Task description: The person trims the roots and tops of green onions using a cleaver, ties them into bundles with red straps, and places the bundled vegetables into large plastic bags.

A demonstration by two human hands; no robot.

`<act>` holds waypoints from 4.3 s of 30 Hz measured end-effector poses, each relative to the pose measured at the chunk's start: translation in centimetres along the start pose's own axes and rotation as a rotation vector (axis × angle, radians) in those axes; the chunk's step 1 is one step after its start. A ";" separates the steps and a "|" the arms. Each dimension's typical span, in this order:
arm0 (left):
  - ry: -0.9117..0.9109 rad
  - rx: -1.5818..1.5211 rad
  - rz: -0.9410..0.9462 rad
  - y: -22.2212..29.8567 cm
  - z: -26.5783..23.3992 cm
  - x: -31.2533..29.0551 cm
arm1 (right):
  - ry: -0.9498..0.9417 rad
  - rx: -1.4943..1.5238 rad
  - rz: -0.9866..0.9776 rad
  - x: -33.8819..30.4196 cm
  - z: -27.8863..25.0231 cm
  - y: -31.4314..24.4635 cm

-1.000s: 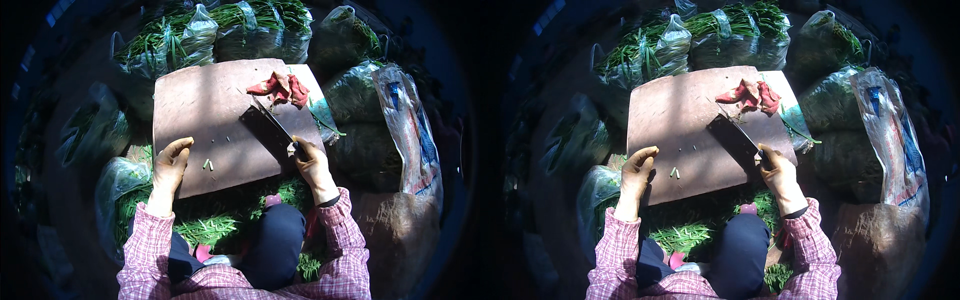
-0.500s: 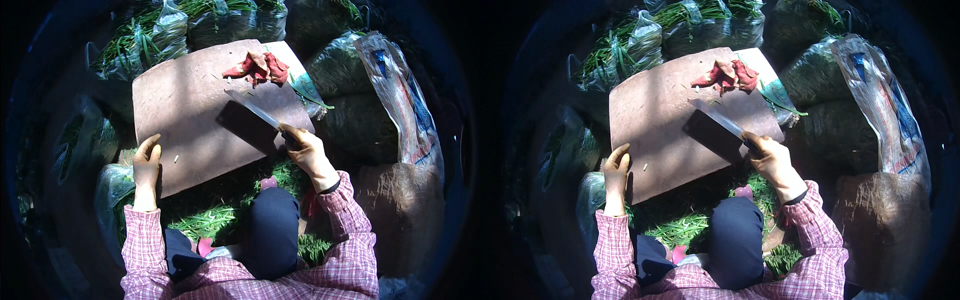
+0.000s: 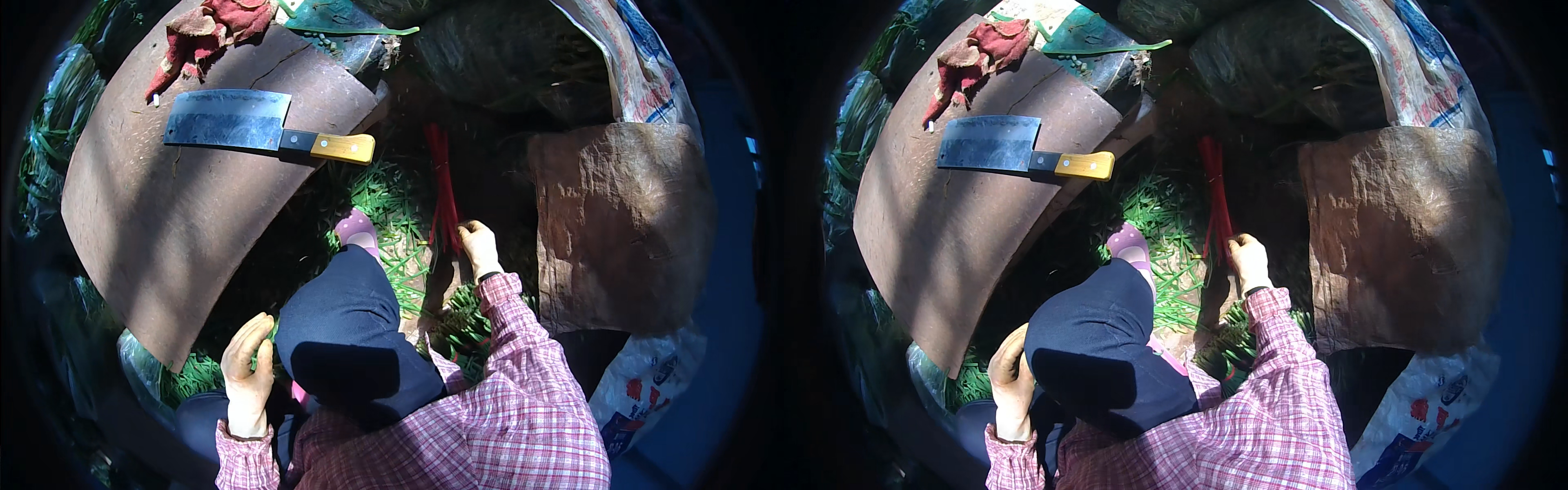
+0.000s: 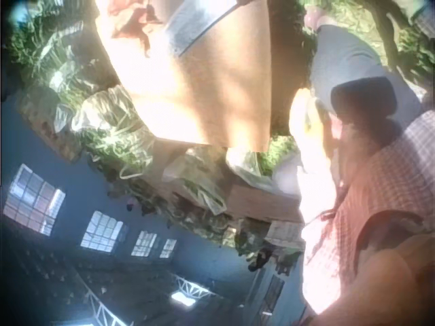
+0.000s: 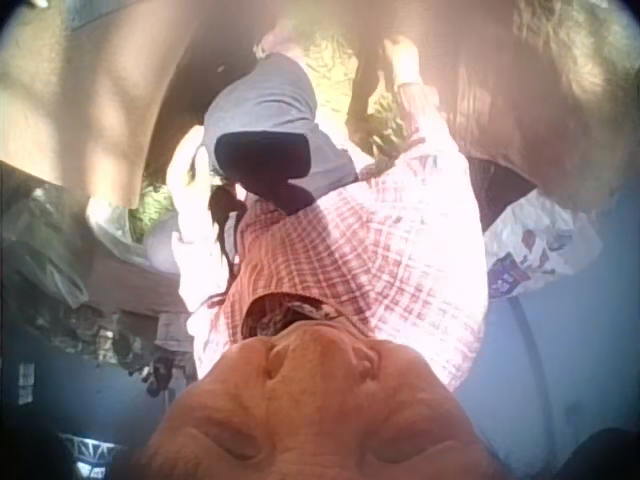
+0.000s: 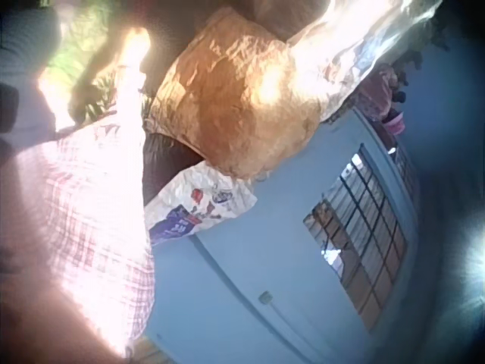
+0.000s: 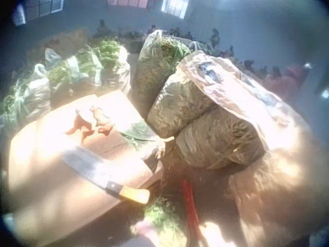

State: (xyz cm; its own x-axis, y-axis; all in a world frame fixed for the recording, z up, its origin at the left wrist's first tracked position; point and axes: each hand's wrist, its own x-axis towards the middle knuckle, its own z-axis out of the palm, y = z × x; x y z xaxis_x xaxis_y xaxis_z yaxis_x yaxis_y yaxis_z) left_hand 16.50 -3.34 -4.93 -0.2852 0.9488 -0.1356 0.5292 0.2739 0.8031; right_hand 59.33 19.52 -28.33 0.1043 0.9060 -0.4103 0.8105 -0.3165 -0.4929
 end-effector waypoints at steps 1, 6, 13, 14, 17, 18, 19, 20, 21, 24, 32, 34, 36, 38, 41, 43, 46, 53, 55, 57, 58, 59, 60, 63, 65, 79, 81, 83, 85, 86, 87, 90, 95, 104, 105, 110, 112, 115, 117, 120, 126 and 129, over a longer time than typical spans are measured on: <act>0.045 -0.005 -0.023 -0.3 0.0 -0.3 | -0.058 0.033 0.093 -0.2 1.7 -1.0; -0.024 0.123 -0.130 -0.4 -0.1 2.3 | 0.125 -0.186 0.192 3.6 8.5 -0.5; 0.040 0.126 -0.140 0.0 -0.3 2.3 | 0.209 -0.362 0.055 3.1 8.1 -0.3; 0.059 0.079 -0.108 0.5 -0.4 2.1 | 0.228 -0.345 -0.013 2.4 7.3 0.4; 0.118 0.017 0.004 2.5 -1.0 3.4 | 0.021 0.191 0.215 -0.4 5.4 4.2; 0.167 -0.010 0.054 2.9 -1.3 3.6 | -0.070 0.454 0.363 -2.3 4.3 3.1; 0.225 -0.050 0.038 3.3 -1.8 3.3 | -0.103 0.679 0.320 -4.0 3.1 2.1; 0.286 -0.090 0.023 3.8 -2.3 3.1 | -0.143 0.902 0.272 -5.4 1.7 0.6; 0.317 -0.162 -0.039 3.8 -2.9 3.0 | -0.130 0.957 0.198 -7.0 -0.5 -3.1; 0.322 -0.651 -0.209 8.2 -3.8 3.9 | -0.027 1.110 -0.019 -12.8 -7.3 -14.6; -0.064 -1.053 -0.162 14.0 -2.8 5.0 | -0.457 0.425 -0.944 -20.1 -12.4 -29.1; 0.160 -1.161 -0.066 12.9 -3.3 3.2 | -0.323 0.512 -0.944 -20.9 -12.1 -30.4; 0.410 -1.332 -0.019 11.7 -4.7 1.2 | -0.275 0.766 -0.663 -20.8 -11.9 -30.8; 0.522 -1.397 -0.023 10.0 -5.9 -0.2 | -0.601 0.984 -0.487 -20.7 -11.7 -31.1; 0.521 -1.451 -0.005 9.3 -5.2 -1.5 | -0.843 1.289 -0.542 -24.3 -10.0 -33.9; 0.498 -1.455 -0.006 9.2 -4.7 -2.6 | -0.908 1.385 -0.508 -24.9 -8.8 -34.7; 0.448 -1.494 -0.017 8.9 -5.0 -4.4 | -1.009 1.565 -0.378 -25.1 -7.5 -34.7; 0.866 -1.617 0.097 2.2 -10.2 -7.8 | -0.957 1.555 -0.246 -23.5 -8.5 -35.4; 0.731 -1.648 0.079 1.3 -10.8 -8.4 | -0.962 1.522 -0.232 -23.1 -8.4 -36.0; 0.605 -1.649 0.059 0.2 -11.2 -8.6 | -0.994 1.342 -0.380 -22.4 -8.4 -36.8; 0.531 -1.624 0.109 0.0 -11.4 -8.8 | -1.002 1.247 -0.446 -22.1 -8.6 -37.1; 0.318 -1.619 0.221 -0.3 -12.3 -9.1 | -0.961 1.145 -0.530 -22.0 -8.8 -37.5; 0.242 -1.346 0.103 -0.4 -13.4 -9.5 | -0.716 0.955 -0.539 -22.0 -8.4 -38.6; 0.044 -0.922 -0.170 0.8 -16.6 -7.2 | -0.630 0.670 -0.748 -18.9 -6.7 -39.4; 0.190 -1.032 -0.074 -1.4 -18.0 -5.1 | -0.688 0.741 -0.745 -18.9 -5.8 -42.3; 0.489 -0.741 -0.246 -11.7 -28.4 -5.5 | -0.751 0.268 -1.000 -6.2 2.7 -52.2; 0.585 -0.651 -0.350 -13.9 -29.2 -11.8 | -0.733 0.235 -1.061 -5.1 2.3 -51.8; 0.694 -0.675 -0.575 -17.0 -27.8 -19.6 | -0.692 0.295 -1.059 -7.7 2.2 -52.0; 0.824 -0.621 -0.785 -20.2 -24.2 -26.9 | -0.621 0.411 -1.045 -8.0 2.0 -51.4; 0.833 -0.597 -0.878 -21.8 -21.8 -30.0 | -0.549 0.420 -1.074 -6.8 1.5 -51.2; 0.809 -0.587 -0.970 -24.4 -18.9 -33.5 | -0.475 0.427 -1.097 -5.8 1.1 -50.8; 0.714 -0.175 -1.184 -27.0 -9.2 -42.4 | -0.309 0.348 -1.144 -9.4 -0.2 -51.6; 0.764 0.062 -1.251 -27.8 -2.6 -41.9 | -0.899 0.157 -1.114 -26.5 3.9 -50.5; 0.674 0.979 -0.630 -32.3 -14.4 -19.5 | -1.467 -0.314 -1.236 -41.3 17.3 -43.7; 0.639 1.042 -0.707 -33.8 -14.8 -19.0 | -1.533 -0.285 -1.090 -41.0 17.8 -43.4; 0.311 0.983 -0.769 -34.9 -17.3 -19.9 | -1.374 -0.282 -1.145 -38.9 19.3 -42.9; 0.248 0.796 -0.721 -33.4 -17.9 -21.1 | -1.257 -0.294 -1.263 -38.3 20.1 -42.6; -0.094 0.590 -0.689 -27.7 -19.2 -21.6 | -1.154 -0.133 -1.545 -40.2 21.7 -44.5; -0.067 0.593 -0.461 -22.3 -20.2 -21.3 | -0.955 -0.066 -1.744 -42.4 23.4 -45.6; -0.024 0.098 -0.494 -18.0 -23.2 -20.0 | -1.057 -0.298 -1.711 -41.6 27.9 -43.1; 0.523 -0.608 -0.595 -32.5 -21.0 -9.2 | -1.126 -0.420 -1.183 -38.5 27.0 -36.3; 0.495 -0.206 -0.984 -39.5 -17.9 -1.3 | -1.205 -0.620 -0.893 -37.9 26.7 -36.5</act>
State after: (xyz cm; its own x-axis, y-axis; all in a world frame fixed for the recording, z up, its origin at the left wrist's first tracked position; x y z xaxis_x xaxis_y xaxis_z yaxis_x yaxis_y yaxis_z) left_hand -18.36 -18.17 -26.04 -0.8172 0.1536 -0.5555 -0.2312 0.7955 0.5601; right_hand 10.42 -10.80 -15.23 -0.7476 -0.0995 -0.6566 0.4885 0.5875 -0.6452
